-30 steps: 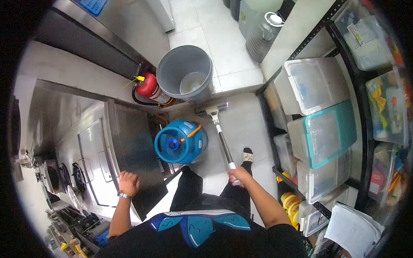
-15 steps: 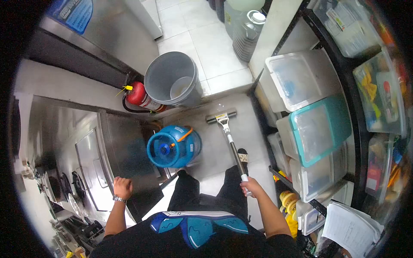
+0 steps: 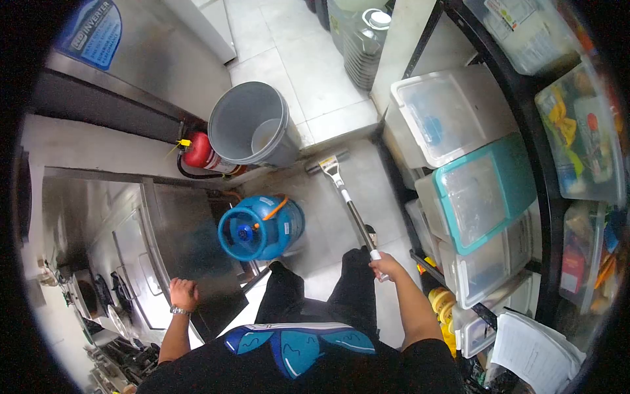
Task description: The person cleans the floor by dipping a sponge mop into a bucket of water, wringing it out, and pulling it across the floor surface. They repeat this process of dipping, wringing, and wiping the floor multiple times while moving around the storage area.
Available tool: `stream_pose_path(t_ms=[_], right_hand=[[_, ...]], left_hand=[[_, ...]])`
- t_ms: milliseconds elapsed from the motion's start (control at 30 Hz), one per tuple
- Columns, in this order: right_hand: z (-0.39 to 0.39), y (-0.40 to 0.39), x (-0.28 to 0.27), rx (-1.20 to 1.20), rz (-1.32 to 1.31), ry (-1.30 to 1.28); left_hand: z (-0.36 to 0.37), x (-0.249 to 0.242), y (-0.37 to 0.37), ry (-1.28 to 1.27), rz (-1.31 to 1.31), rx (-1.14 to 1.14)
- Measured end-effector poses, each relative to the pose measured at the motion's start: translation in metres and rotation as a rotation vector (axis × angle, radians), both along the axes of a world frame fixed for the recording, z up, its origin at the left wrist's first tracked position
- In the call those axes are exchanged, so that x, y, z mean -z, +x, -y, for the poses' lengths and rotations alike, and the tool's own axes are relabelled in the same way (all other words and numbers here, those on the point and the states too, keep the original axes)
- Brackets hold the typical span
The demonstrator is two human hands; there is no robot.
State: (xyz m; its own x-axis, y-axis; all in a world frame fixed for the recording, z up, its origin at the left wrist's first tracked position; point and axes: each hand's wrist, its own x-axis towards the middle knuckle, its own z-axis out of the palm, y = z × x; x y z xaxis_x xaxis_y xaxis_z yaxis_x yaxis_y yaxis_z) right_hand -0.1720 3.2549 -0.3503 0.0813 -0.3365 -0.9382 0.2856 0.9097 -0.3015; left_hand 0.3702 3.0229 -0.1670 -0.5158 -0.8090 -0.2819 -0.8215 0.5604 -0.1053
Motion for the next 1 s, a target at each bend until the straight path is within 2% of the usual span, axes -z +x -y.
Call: stream_pose_path(t_ms=[100, 233, 333, 433, 533, 633, 700, 867, 967, 1000], right_hand=[[0.001, 0.012, 0.015, 0.066, 0.052, 0.009], [-0.005, 0.047, 0.033, 0.002, 0.067, 0.103], [-0.005, 0.059, 0.034, 0.089, 0.171, 0.145], [0.009, 0.061, 0.033, 0.517, 0.445, 0.069], [0.03, 0.072, 0.03, 0.612, 0.722, -0.031], [0.059, 0.068, 0.022, 0.712, 0.809, -0.008], [0.077, 0.055, 0.01, 0.788, 0.948, -0.007], [0.076, 0.036, -0.032, 0.704, 0.904, -0.036], [0.029, 0.026, -0.092, 0.652, 0.9, -0.093], [0.009, 0.025, -0.121, 0.635, 0.894, -0.076]], left_hand=[[0.0, 0.004, 0.003, 0.005, 0.015, 0.004], [-0.001, 0.01, 0.009, -0.037, 0.01, 0.012], [0.0, 0.008, 0.008, -0.022, 0.009, 0.009], [-0.001, 0.005, 0.005, -0.032, 0.018, 0.028], [-0.001, 0.004, 0.003, -0.037, -0.005, 0.027], [0.0, 0.005, 0.008, -0.055, -0.028, 0.043], [-0.003, 0.003, 0.005, -0.056, -0.039, 0.026], [0.001, 0.005, -0.008, -0.147, -0.206, -0.06], [0.016, 0.02, -0.046, 0.041, -0.472, -0.231], [0.021, 0.021, -0.066, 0.085, -0.472, -0.129]])
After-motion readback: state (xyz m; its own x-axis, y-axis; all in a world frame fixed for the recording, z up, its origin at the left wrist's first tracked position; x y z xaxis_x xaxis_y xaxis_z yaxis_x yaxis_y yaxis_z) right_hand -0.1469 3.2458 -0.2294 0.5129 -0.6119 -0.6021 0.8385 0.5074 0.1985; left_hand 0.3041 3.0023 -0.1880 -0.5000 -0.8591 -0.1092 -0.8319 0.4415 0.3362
